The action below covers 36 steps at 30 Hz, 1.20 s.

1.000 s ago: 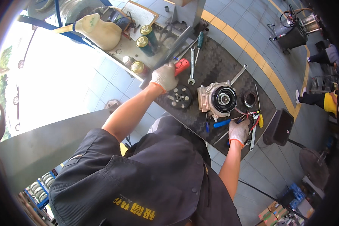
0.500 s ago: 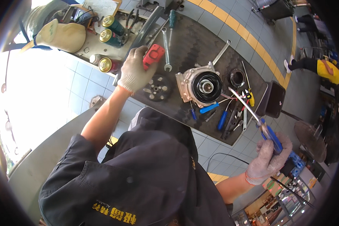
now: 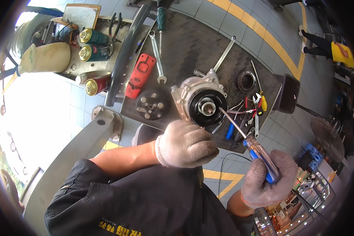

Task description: The person disassembles and reassembles a small compressor on a workbench. They use pliers and a screwdriver to remove and install internal components, including a circular metal part and a spring, then secure the assembly with bolts.

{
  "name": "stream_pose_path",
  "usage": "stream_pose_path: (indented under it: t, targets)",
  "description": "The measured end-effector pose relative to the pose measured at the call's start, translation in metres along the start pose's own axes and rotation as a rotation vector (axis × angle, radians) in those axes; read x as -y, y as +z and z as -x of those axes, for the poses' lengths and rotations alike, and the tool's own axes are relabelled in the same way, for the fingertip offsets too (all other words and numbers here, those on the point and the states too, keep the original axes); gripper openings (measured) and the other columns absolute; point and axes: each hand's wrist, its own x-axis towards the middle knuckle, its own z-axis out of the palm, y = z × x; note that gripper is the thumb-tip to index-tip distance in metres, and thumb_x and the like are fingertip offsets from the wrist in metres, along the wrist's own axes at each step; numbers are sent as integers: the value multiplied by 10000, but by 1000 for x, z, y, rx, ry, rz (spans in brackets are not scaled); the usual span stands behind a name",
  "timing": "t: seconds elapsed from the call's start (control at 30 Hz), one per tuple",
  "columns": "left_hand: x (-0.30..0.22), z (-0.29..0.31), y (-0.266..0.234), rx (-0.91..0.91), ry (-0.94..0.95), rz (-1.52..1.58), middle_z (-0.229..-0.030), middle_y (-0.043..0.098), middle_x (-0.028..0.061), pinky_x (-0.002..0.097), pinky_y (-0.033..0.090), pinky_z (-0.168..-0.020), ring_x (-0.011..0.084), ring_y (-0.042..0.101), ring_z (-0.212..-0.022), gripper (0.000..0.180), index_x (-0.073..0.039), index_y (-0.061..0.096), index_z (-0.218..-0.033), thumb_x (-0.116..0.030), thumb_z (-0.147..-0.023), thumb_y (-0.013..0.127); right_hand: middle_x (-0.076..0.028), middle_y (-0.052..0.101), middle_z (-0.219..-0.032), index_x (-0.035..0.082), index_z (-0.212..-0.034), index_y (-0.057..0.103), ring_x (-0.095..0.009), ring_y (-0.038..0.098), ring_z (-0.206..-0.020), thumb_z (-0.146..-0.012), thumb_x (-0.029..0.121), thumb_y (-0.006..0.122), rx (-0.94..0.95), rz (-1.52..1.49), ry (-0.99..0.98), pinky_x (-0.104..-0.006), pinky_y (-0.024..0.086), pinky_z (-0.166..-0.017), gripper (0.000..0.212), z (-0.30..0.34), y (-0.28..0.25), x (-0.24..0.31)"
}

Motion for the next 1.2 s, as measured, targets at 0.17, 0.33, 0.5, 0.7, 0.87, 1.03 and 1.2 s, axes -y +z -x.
stream_pose_path:
  t: [0.17,0.33,0.5,0.7,0.87,1.03,1.2]
  targets:
    - [13,-9,3,80,48,6,-895,711,0,363,519,-543,191,701,-659,256,-126,800,-1058,-166,-844,936,-123,692,-836,-61,-1038,705,-261,674,-654,-981,236,821,119,-23,-8,-376,512,-569,324,-12,4,6]
    - [20,-19,3,120,64,26,-926,727,33,380,546,-548,205,710,-668,304,-76,815,-1117,-204,-863,922,-130,650,-760,-32,-1029,700,-302,668,-587,-1004,277,851,149,40,-68,-403,495,-527,345,-19,16,6]
    - [8,-37,22,-28,-139,9,-1013,728,74,406,575,-561,241,707,-665,489,-14,770,-1303,-281,-918,908,-110,716,-801,3,-1038,742,-297,661,-554,-987,280,878,11,84,-84,-409,508,-505,312,-16,29,12]
    - [17,-47,16,247,-125,-67,-1068,737,105,418,575,-614,281,732,-729,592,-20,789,-1301,-399,-856,881,-117,745,-832,13,-1060,762,-322,704,-601,-1008,281,864,113,27,-67,-431,548,-540,292,-28,22,14]
    - [24,-58,36,-120,52,29,-1073,705,95,462,545,-730,299,724,-858,646,-37,744,-1291,-515,-869,845,-127,713,-811,21,-1045,748,-352,726,-639,-1027,272,839,56,55,27,-448,554,-561,268,-18,25,14]
    - [29,-55,52,21,2,231,-933,740,71,487,560,-740,336,763,-845,608,-68,717,-1215,-533,-865,893,-174,726,-929,-7,-1081,749,-340,718,-720,-1028,266,817,82,-28,78,-458,556,-633,287,-26,19,18]
    - [28,-49,54,38,-15,231,-935,755,69,494,573,-735,347,775,-842,596,-88,718,-1183,-512,-846,965,-257,781,-1300,-89,-1364,682,-400,780,-1182,-1173,368,562,66,61,-140,-484,613,-1025,510,-71,-47,33]
